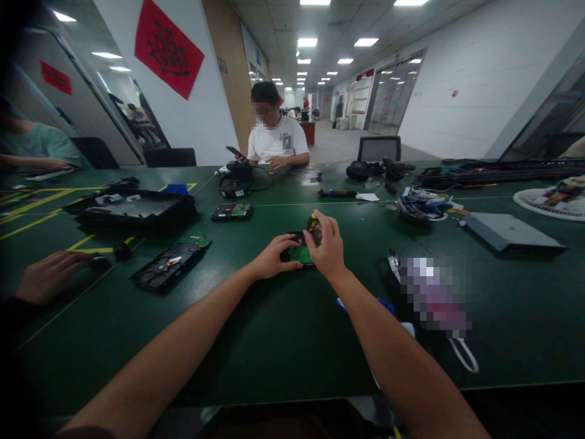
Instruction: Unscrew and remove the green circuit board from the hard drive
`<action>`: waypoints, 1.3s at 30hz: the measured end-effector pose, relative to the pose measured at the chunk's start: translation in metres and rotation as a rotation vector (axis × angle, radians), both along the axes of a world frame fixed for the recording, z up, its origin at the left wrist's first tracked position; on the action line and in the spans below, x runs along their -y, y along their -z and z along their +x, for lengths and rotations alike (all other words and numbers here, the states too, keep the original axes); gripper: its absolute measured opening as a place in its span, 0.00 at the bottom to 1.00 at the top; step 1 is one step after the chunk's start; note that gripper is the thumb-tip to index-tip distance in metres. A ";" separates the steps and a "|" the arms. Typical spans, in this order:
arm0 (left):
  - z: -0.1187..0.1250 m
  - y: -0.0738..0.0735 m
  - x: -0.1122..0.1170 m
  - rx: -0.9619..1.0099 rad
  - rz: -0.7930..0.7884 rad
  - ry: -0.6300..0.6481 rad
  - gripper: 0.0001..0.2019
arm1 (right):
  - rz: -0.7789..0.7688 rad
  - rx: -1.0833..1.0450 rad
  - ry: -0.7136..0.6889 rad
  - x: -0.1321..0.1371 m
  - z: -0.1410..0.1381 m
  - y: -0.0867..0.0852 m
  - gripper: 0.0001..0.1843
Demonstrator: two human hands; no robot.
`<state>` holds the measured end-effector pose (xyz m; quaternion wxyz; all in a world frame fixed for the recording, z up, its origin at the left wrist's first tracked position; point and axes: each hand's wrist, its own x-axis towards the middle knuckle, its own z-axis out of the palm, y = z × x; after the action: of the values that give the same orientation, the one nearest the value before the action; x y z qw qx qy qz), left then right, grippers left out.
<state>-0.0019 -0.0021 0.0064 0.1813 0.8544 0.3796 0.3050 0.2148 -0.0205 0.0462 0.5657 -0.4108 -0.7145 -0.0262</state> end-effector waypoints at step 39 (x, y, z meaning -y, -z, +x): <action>0.000 -0.004 0.002 -0.016 -0.028 0.000 0.33 | -0.543 -0.682 -0.552 0.006 0.001 -0.028 0.22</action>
<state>-0.0020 -0.0042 0.0106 0.1904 0.8540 0.3854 0.2930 0.2158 -0.0268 0.0737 0.6254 -0.3243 -0.5521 0.4460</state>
